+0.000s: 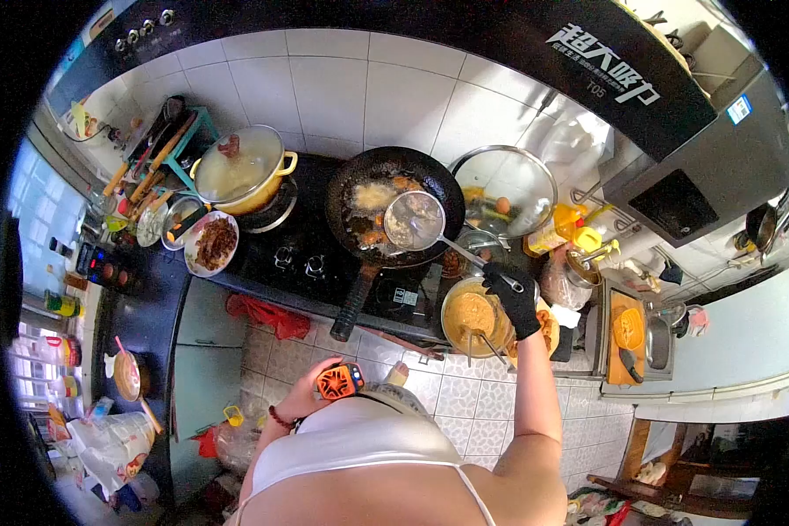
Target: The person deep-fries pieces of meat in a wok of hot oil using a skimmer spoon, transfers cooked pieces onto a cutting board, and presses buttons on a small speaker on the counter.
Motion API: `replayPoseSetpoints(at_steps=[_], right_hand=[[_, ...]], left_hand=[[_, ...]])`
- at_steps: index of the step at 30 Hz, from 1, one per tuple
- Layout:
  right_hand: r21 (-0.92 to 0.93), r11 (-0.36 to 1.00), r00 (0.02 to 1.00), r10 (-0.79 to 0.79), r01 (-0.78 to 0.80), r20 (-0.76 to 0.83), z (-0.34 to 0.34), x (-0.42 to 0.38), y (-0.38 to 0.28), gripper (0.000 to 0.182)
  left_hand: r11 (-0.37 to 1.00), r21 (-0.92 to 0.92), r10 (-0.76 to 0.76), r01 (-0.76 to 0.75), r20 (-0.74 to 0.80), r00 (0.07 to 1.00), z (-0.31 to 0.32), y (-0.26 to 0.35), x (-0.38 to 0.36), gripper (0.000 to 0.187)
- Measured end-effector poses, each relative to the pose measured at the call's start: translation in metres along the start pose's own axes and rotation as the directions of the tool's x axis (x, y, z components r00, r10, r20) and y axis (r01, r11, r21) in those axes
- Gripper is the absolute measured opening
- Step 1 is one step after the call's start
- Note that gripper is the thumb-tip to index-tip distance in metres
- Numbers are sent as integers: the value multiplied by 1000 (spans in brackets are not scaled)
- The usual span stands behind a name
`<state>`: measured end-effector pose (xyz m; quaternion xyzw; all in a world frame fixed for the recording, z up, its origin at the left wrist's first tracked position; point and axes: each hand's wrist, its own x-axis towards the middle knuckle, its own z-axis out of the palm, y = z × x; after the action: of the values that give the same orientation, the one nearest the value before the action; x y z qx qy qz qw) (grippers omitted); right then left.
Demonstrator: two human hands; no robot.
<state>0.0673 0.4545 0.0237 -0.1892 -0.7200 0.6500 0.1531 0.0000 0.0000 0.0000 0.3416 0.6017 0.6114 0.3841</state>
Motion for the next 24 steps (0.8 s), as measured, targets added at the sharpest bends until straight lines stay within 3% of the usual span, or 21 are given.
replayPoseSetpoints(at_steps=[2, 4, 5, 8, 11, 14, 17, 22, 24], right_hand=[[-35, 999, 999, -38, 39, 19, -1, -1, -14, 20], [-241, 951, 979, -172, 194, 110, -4, 5, -14, 21], [-336, 899, 958, -235, 279, 166, -7, 10, -17, 21], [-476, 701, 845, -396, 531, 360, -12, 23, -21, 23], [-552, 490, 738, -464, 675, 490, -16, 36, -14, 23], [-428, 731, 841, -393, 531, 373, -7, 37, -13, 21], [-110, 983, 963, -119, 149, 240, -2, 35, 2, 21], [126, 991, 977, 8, -35, 214, 13, 37, 20, 24], [180, 980, 989, 65, -89, 135, 20, 37, 33, 24]], left_hand=[[989, 143, 51, -48, -18, 999, 2, -1, -1, 73], [1000, -8, -19, 19, -44, 999, 5, 3, -2, 72], [996, -84, -48, 43, -54, 997, 7, 5, 0, 71], [996, 42, -76, 79, -68, 995, 9, -3, 1, 70], [999, 18, -45, 47, -88, 995, 10, -7, 1, 71], [971, 237, 9, 19, -118, 993, 8, -12, -2, 76], [971, 230, -34, 64, -133, 991, 8, -16, -6, 75], [990, 46, -124, 133, -164, 979, 14, 37, 6, 74], [992, -1, -127, 128, -170, 977, 14, 37, 7, 74]])
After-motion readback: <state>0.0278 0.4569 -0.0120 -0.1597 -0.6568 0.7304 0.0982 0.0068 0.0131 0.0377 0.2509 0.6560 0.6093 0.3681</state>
